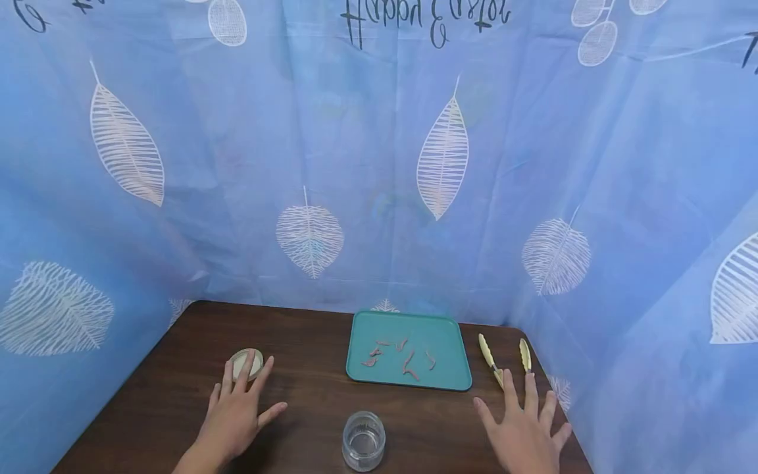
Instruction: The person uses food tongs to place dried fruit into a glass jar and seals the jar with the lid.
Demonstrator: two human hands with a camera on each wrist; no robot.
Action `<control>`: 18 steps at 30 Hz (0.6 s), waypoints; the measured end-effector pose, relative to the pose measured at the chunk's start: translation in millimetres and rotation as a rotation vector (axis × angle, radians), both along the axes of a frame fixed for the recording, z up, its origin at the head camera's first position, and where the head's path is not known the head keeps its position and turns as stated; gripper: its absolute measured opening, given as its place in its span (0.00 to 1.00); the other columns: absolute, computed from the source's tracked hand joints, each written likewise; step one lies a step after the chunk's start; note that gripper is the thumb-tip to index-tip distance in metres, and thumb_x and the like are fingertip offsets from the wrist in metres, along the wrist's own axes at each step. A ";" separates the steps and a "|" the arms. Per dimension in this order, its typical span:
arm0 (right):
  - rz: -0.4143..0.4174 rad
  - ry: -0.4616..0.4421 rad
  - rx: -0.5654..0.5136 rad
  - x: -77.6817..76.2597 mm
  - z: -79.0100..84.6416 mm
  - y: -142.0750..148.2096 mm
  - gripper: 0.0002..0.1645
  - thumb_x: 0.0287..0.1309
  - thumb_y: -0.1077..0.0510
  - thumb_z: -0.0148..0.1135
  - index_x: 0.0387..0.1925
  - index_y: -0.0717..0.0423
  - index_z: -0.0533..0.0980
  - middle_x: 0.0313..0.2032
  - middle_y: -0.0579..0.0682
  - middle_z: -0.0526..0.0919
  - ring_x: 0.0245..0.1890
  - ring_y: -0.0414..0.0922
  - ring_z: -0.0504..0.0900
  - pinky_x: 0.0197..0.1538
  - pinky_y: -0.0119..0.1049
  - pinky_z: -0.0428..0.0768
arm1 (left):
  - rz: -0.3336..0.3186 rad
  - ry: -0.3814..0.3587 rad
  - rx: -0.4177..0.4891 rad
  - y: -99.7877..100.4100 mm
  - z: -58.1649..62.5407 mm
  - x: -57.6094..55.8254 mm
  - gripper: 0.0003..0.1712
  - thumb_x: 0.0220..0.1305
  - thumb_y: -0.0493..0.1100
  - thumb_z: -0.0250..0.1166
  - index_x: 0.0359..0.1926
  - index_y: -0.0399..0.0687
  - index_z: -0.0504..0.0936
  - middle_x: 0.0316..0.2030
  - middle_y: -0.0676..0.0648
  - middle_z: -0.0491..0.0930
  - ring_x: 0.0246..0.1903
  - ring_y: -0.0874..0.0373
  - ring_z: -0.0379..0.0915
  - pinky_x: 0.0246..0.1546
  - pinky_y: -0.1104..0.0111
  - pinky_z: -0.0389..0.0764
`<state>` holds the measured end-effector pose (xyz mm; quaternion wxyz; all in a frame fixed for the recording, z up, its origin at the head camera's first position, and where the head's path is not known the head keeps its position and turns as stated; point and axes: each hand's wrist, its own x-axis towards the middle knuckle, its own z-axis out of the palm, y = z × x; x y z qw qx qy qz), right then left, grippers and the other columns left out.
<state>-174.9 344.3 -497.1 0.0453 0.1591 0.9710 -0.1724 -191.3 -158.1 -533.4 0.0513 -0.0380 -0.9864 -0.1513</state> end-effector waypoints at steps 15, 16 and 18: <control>-0.208 0.099 0.014 -30.9 -55.4 37.6 0.89 0.58 0.14 0.63 0.83 0.76 0.31 0.80 0.83 0.39 0.78 0.84 0.42 0.73 0.85 0.51 | -0.026 0.118 0.198 22.6 -14.6 2.6 0.52 0.73 0.71 0.65 0.86 0.54 0.58 0.80 0.36 0.64 0.73 0.28 0.70 0.62 0.26 0.73; -0.221 0.098 0.009 -32.4 -58.5 40.9 0.89 0.58 0.15 0.64 0.82 0.78 0.32 0.80 0.84 0.40 0.77 0.84 0.43 0.73 0.84 0.52 | -0.036 0.117 0.214 26.4 -15.7 3.5 0.51 0.73 0.70 0.65 0.86 0.53 0.58 0.80 0.36 0.65 0.72 0.28 0.71 0.62 0.27 0.74; -0.251 0.093 -0.007 -35.9 -64.3 47.9 0.89 0.58 0.16 0.65 0.81 0.80 0.32 0.78 0.86 0.42 0.77 0.84 0.45 0.74 0.82 0.53 | -0.060 0.118 0.246 35.2 -19.7 5.2 0.51 0.73 0.69 0.66 0.85 0.52 0.59 0.79 0.36 0.67 0.70 0.29 0.73 0.61 0.27 0.75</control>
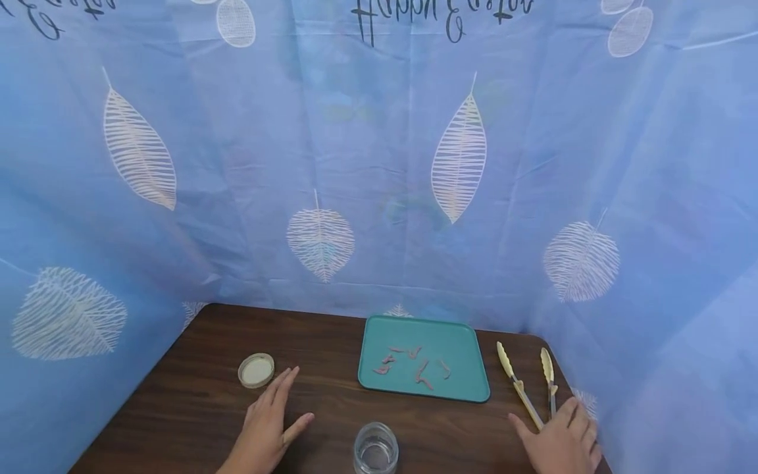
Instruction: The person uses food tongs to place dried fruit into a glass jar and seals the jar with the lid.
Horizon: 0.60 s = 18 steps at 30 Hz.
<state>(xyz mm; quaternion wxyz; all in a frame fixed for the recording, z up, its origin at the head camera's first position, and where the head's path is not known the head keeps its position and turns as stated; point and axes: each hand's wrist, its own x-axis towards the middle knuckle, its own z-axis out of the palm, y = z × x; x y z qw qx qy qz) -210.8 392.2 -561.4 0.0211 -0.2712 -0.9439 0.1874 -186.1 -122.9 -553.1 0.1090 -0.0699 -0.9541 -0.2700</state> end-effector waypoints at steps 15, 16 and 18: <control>-0.051 -0.147 -0.104 -19.5 -17.8 15.3 0.75 0.67 0.26 0.65 0.66 0.94 0.45 0.55 0.89 0.56 0.64 0.85 0.57 0.69 0.77 0.65 | -0.474 -0.154 0.403 63.6 -41.0 10.7 0.65 0.64 0.66 0.77 0.85 0.37 0.53 0.78 0.30 0.65 0.75 0.39 0.69 0.70 0.52 0.80; -0.052 -0.156 -0.107 -21.0 -17.3 13.1 0.75 0.66 0.25 0.65 0.66 0.93 0.46 0.56 0.89 0.55 0.64 0.85 0.56 0.69 0.77 0.65 | -0.489 -0.161 0.402 66.1 -43.3 9.7 0.66 0.63 0.67 0.77 0.85 0.38 0.53 0.79 0.31 0.65 0.76 0.42 0.68 0.71 0.56 0.79; -0.046 -0.181 -0.124 -26.0 -17.0 9.0 0.74 0.67 0.25 0.64 0.64 0.93 0.46 0.58 0.89 0.50 0.65 0.86 0.52 0.70 0.79 0.61 | -0.507 -0.200 0.417 69.3 -46.0 6.9 0.66 0.63 0.66 0.78 0.85 0.40 0.53 0.80 0.32 0.63 0.78 0.44 0.65 0.73 0.58 0.76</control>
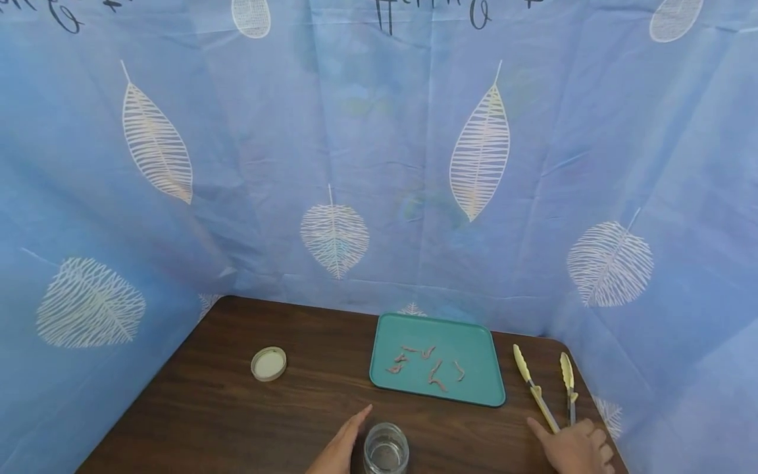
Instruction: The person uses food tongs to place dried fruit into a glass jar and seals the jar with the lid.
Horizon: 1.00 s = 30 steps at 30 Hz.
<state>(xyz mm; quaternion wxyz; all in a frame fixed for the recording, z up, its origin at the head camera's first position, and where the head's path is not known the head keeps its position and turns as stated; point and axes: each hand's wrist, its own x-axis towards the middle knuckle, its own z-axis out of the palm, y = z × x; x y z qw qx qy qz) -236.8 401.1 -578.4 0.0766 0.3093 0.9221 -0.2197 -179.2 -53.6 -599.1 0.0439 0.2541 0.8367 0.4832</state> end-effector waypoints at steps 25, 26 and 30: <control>-0.018 0.054 -0.084 -30.0 -6.0 16.5 0.58 0.78 0.29 0.54 0.64 0.87 0.59 0.63 0.91 0.50 0.67 0.85 0.48 0.65 0.79 0.57 | 0.140 -0.299 0.044 30.2 8.3 2.5 0.48 0.51 0.53 0.89 0.70 0.56 0.74 0.63 0.51 0.82 0.57 0.51 0.82 0.55 0.57 0.83; -0.015 0.064 -0.083 -31.1 -6.8 17.1 0.56 0.78 0.31 0.54 0.63 0.87 0.60 0.62 0.91 0.52 0.66 0.85 0.49 0.64 0.79 0.58 | 0.141 -0.306 0.047 30.6 8.4 2.7 0.48 0.51 0.53 0.89 0.70 0.56 0.74 0.64 0.50 0.82 0.58 0.50 0.82 0.55 0.56 0.83; -0.003 0.091 -0.085 -31.8 -5.6 16.8 0.50 0.81 0.36 0.54 0.59 0.89 0.62 0.57 0.89 0.57 0.63 0.84 0.54 0.61 0.77 0.62 | 0.134 -0.321 0.055 31.0 10.1 3.9 0.49 0.52 0.54 0.88 0.71 0.55 0.73 0.65 0.49 0.81 0.60 0.48 0.81 0.57 0.53 0.83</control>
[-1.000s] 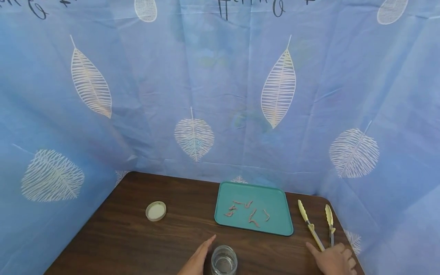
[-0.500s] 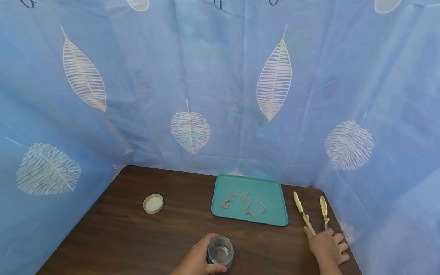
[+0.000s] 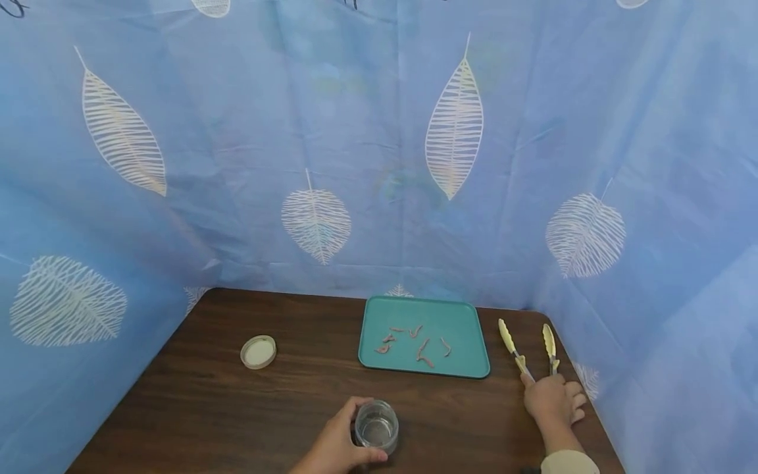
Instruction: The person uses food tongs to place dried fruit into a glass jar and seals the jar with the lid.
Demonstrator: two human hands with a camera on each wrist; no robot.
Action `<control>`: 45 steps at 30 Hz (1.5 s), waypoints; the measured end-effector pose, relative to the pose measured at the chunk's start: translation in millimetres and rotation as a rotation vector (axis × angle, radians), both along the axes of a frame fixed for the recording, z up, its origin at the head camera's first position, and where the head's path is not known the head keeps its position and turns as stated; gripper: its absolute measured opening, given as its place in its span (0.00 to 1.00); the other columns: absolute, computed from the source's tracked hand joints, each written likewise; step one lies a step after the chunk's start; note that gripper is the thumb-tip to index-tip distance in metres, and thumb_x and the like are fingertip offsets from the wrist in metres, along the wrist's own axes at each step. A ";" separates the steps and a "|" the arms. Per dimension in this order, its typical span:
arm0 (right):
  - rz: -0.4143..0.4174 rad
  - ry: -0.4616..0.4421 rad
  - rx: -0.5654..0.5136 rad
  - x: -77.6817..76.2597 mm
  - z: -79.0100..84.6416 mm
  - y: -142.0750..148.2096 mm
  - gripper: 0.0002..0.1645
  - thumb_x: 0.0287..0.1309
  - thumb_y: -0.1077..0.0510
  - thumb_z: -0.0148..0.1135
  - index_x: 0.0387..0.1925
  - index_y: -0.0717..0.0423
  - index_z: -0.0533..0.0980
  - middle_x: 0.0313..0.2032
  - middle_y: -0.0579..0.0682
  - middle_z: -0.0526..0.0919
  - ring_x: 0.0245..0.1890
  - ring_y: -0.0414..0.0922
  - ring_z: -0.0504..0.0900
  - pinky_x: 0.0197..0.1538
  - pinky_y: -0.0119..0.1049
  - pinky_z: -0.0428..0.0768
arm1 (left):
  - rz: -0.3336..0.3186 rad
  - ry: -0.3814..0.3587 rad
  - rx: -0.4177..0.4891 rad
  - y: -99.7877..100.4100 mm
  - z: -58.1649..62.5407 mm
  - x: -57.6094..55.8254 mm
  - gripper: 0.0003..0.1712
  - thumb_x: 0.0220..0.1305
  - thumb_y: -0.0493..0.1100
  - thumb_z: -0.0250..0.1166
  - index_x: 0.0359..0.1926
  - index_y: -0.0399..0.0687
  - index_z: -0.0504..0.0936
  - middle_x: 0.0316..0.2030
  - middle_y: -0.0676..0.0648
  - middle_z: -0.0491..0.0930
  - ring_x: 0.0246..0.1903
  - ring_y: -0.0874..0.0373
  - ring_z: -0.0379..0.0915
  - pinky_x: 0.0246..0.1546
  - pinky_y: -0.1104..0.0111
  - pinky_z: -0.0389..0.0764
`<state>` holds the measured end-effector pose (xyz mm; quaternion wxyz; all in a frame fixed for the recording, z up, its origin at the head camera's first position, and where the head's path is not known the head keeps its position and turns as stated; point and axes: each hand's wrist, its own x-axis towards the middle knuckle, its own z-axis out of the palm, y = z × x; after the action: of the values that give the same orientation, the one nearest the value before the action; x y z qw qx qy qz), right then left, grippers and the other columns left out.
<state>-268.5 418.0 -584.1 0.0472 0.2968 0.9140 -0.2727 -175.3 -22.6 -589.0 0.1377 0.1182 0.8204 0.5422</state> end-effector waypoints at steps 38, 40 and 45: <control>0.497 0.113 0.202 67.9 51.1 -89.5 0.42 0.82 0.48 0.58 0.72 0.84 0.63 0.59 0.81 0.78 0.48 0.70 0.87 0.47 0.60 0.85 | 0.036 -0.008 -0.008 5.4 2.0 5.1 0.53 0.50 0.53 0.89 0.73 0.51 0.71 0.63 0.47 0.81 0.60 0.50 0.80 0.57 0.52 0.83; 0.503 0.120 0.224 68.6 48.9 -93.5 0.40 0.81 0.50 0.59 0.71 0.83 0.65 0.59 0.81 0.79 0.51 0.73 0.86 0.49 0.63 0.85 | 0.034 -0.007 -0.011 5.1 2.7 4.9 0.53 0.50 0.53 0.89 0.73 0.50 0.71 0.63 0.47 0.81 0.60 0.49 0.80 0.57 0.54 0.83; 0.499 0.109 0.238 67.3 47.8 -99.3 0.37 0.80 0.50 0.60 0.69 0.81 0.69 0.51 0.74 0.84 0.44 0.67 0.88 0.45 0.60 0.86 | 0.042 -0.003 -0.013 6.0 3.3 3.5 0.53 0.50 0.54 0.89 0.73 0.51 0.71 0.64 0.46 0.81 0.63 0.47 0.79 0.60 0.48 0.81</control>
<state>-201.2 318.7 -536.2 0.0284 0.0508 0.9855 -0.1591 -171.7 -16.6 -585.7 0.1283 0.0993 0.8259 0.5400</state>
